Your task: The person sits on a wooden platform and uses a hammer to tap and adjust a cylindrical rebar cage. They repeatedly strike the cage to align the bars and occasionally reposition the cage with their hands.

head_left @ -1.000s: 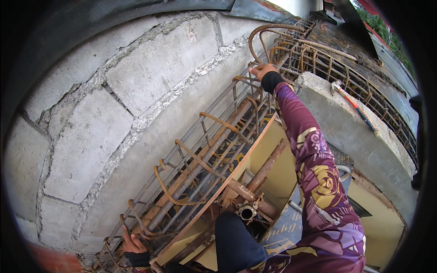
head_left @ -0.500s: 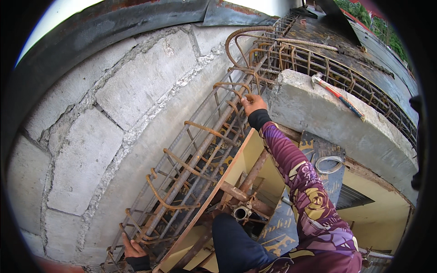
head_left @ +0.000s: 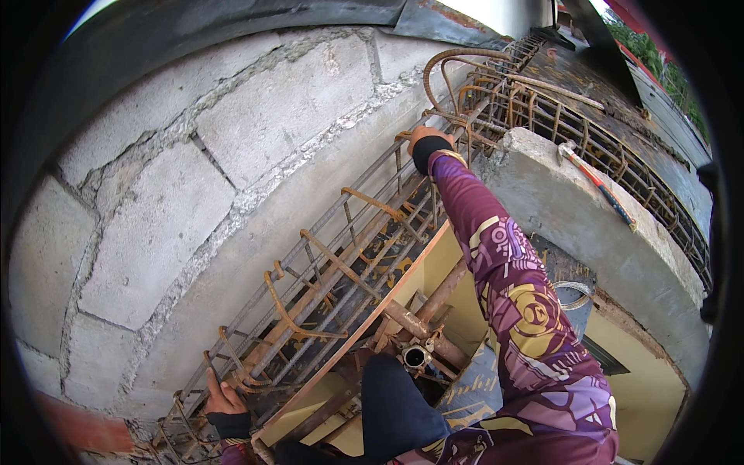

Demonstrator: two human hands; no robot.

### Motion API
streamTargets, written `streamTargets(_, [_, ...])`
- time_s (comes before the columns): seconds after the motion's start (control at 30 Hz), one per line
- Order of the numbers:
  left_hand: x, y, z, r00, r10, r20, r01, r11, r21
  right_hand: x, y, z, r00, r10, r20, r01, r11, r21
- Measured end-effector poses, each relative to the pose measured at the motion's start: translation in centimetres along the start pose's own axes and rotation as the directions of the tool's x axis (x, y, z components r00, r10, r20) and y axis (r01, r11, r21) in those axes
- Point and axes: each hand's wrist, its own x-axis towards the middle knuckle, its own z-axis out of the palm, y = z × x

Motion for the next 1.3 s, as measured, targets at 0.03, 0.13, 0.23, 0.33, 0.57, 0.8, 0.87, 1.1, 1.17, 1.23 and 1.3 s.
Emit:
streamTargets(0.03, [-0.1, -0.1, 0.2, 1.000, -0.010, 0.000, 0.010, 1.000, -0.005, 1.2, 0.4, 0.5, 1.000, 0.005, -0.021, -0.005, 1.000, 0.005])
streamTargets(0.13, [0.0, 0.3, -0.2, 1.000, 0.001, 0.005, -0.001, 1.000, 0.001, 3.7, 1.2, 2.3, 0.991, -0.116, -0.064, 0.114, 0.993, -0.030])
streamTargets(0.23, [-0.1, 0.1, -0.2, 1.000, 0.000, 0.014, 0.000, 1.000, 0.004, 5.0, 1.8, 3.6, 0.971, -0.219, -0.099, 0.220, 0.976, -0.004])
streamTargets(0.33, [0.0, 0.6, 0.0, 1.000, 0.014, -0.004, -0.014, 1.000, -0.024, 6.1, 2.6, 4.1, 0.941, -0.304, -0.147, 0.308, 0.951, 0.006])
streamTargets(0.57, [0.1, 0.1, 0.1, 1.000, -0.001, 0.012, 0.001, 0.999, -0.041, 4.6, 2.1, 2.9, 0.940, -0.328, -0.093, 0.327, 0.945, -0.028])
streamTargets(0.8, [-0.1, -0.2, 0.4, 1.000, -0.013, 0.001, 0.013, 1.000, 0.022, 2.9, 0.7, 3.1, 0.959, -0.266, -0.099, 0.264, 0.964, -0.038])
streamTargets(0.87, [-0.1, -0.3, 0.6, 1.000, 0.004, -0.015, -0.004, 1.000, 0.002, 2.7, 0.8, 3.3, 0.940, -0.313, -0.132, 0.311, 0.950, -0.037])
streamTargets(1.1, [-0.4, -0.4, -0.3, 0.997, -0.039, 0.061, 0.038, 0.999, 0.012, -1.3, -0.1, -0.3, 0.972, -0.233, -0.023, 0.228, 0.965, -0.127])
streamTargets(1.17, [-0.4, -0.4, -0.3, 0.997, -0.042, 0.059, 0.040, 0.999, 0.025, -3.7, 0.7, 0.2, 0.956, -0.242, -0.167, 0.234, 0.970, -0.068])
streamTargets(1.23, [-0.2, 0.3, -0.5, 0.996, -0.049, 0.079, 0.046, 0.998, 0.035, -5.3, 4.0, 1.6, 0.929, -0.178, -0.325, 0.224, 0.968, 0.109])
streamTargets(1.3, [-0.2, 0.5, -0.2, 0.998, -0.031, 0.050, 0.031, 0.999, 0.018, -6.6, 7.1, 5.2, 0.926, -0.157, -0.342, 0.245, 0.941, 0.232])
